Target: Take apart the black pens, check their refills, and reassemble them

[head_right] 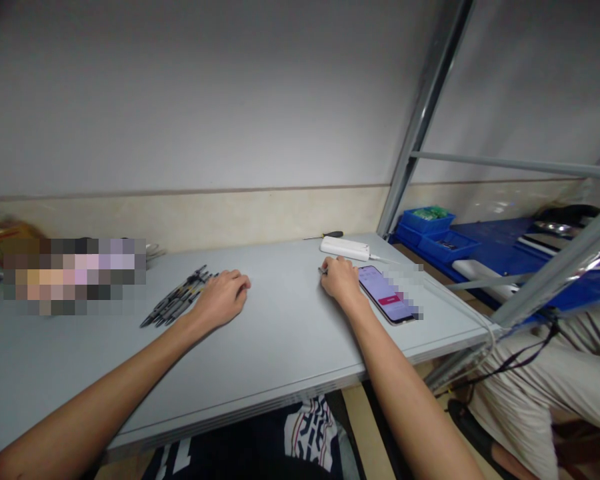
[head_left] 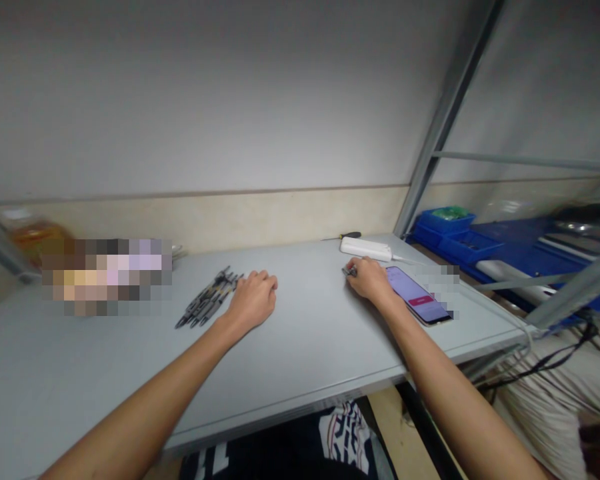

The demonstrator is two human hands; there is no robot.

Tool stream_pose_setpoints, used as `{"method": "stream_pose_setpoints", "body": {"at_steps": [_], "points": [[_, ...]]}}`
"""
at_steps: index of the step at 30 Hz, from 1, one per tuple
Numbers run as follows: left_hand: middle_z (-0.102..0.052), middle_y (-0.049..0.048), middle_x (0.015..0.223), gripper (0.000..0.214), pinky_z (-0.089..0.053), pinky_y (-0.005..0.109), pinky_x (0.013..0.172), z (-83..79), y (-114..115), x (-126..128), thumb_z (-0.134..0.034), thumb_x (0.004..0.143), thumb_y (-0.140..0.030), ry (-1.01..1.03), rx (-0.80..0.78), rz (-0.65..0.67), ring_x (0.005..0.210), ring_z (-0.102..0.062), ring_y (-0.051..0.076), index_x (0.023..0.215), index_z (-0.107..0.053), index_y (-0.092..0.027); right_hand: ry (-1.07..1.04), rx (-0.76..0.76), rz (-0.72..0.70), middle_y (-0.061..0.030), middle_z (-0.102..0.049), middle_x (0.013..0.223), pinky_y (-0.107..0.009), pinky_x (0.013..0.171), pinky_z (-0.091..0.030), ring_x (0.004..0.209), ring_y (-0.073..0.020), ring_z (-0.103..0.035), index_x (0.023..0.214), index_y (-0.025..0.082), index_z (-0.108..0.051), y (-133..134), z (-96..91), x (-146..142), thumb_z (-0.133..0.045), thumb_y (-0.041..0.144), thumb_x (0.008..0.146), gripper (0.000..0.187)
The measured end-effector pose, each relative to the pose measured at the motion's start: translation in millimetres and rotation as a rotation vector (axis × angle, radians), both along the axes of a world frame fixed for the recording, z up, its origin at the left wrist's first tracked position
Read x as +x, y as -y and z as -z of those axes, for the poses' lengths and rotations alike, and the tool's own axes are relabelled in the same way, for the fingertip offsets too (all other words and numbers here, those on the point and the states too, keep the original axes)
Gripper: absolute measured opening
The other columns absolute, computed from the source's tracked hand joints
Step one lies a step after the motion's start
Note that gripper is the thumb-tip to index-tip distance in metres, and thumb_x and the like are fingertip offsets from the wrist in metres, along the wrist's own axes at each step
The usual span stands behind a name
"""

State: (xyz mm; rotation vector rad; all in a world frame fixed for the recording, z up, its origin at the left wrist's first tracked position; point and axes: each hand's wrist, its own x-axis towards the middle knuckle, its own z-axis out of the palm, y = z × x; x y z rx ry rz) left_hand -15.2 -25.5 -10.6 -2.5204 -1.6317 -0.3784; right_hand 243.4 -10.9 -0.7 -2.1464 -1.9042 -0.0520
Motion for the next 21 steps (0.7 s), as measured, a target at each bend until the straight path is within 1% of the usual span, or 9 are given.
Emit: {"method": "stream_pose_setpoints", "body": {"at_steps": [4,7,9,12,15,17,21], "points": [[-0.06,0.0066,0.091,0.021,-0.039,0.035,0.08,0.0,-1,-1,-0.041,0.081,-0.017,0.03,-0.028,0.044,0.089,-0.052,0.021,0.088,-0.061,-0.018,0.001,0.002,-0.004,-0.0127,-0.058,0.103,-0.037,0.075,-0.038,0.096,-0.028,-0.054,0.097,0.02,-0.061,0,-0.4,1,-0.05,0.018,0.075,0.025],[-0.06,0.0075,0.092,0.022,-0.039,0.036,0.081,-1.9,1,0,-0.04,0.082,-0.018,0.011,-0.028,0.022,0.091,-0.051,0.022,0.089,-0.061,-0.018,0.004,0.014,-0.003,-0.013,-0.057,0.104,-0.038,0.075,-0.038,0.096,-0.0288,-0.053,0.098,0.02,-0.061,2,-1.7,-1,-0.051,0.022,0.076,0.024],[-0.06,0.0091,0.096,0.024,-0.039,0.038,0.081,-4.6,4,1,-0.039,0.081,-0.017,-0.034,0.0,-0.038,0.095,-0.049,0.024,0.092,-0.061,-0.018,0.003,0.036,0.001,-0.0131,-0.057,0.104,-0.039,0.076,-0.038,0.097,-0.0295,-0.053,0.099,0.02,-0.06,3,-3.0,-3,-0.051,0.026,0.077,0.025],[-0.057,0.013,0.103,0.028,-0.038,0.042,0.08,-8.9,8,1,-0.038,0.08,-0.015,-0.111,0.064,-0.183,0.102,-0.045,0.028,0.099,-0.058,-0.017,-0.006,0.063,-0.019,-0.0128,-0.056,0.106,-0.042,0.078,-0.037,0.1,-0.0296,-0.051,0.1,0.02,-0.06,4,-4.4,-6,-0.05,0.028,0.078,0.025],[-0.053,0.0165,0.106,0.034,-0.039,0.045,0.077,-11.0,8,-1,-0.035,0.078,-0.011,-0.17,0.07,-0.313,0.102,-0.044,0.03,0.105,-0.056,-0.013,-0.023,0.075,-0.055,-0.012,-0.056,0.106,-0.042,0.079,-0.036,0.1,-0.0288,-0.051,0.1,0.021,-0.06,4,-4.1,-7,-0.05,0.028,0.078,0.025],[-0.052,0.0172,0.107,0.036,-0.041,0.045,0.075,-11.1,6,-4,-0.034,0.077,-0.008,-0.203,0.033,-0.35,0.101,-0.044,0.031,0.106,-0.055,-0.012,-0.034,0.082,-0.073,-0.0116,-0.056,0.106,-0.042,0.08,-0.035,0.1,-0.0282,-0.051,0.099,0.021,-0.06,4,-2.9,-8,-0.051,0.029,0.078,0.024],[-0.05,0.0174,0.109,0.038,-0.043,0.045,0.073,-10.3,2,-8,-0.032,0.078,-0.007,-0.231,-0.035,-0.365,0.103,-0.043,0.031,0.108,-0.054,-0.013,-0.06,0.071,-0.117,-0.0103,-0.057,0.104,-0.04,0.08,-0.034,0.098,-0.0265,-0.051,0.098,0.021,-0.06,2,0.0,-8,-0.052,0.03,0.077,0.024]]}}
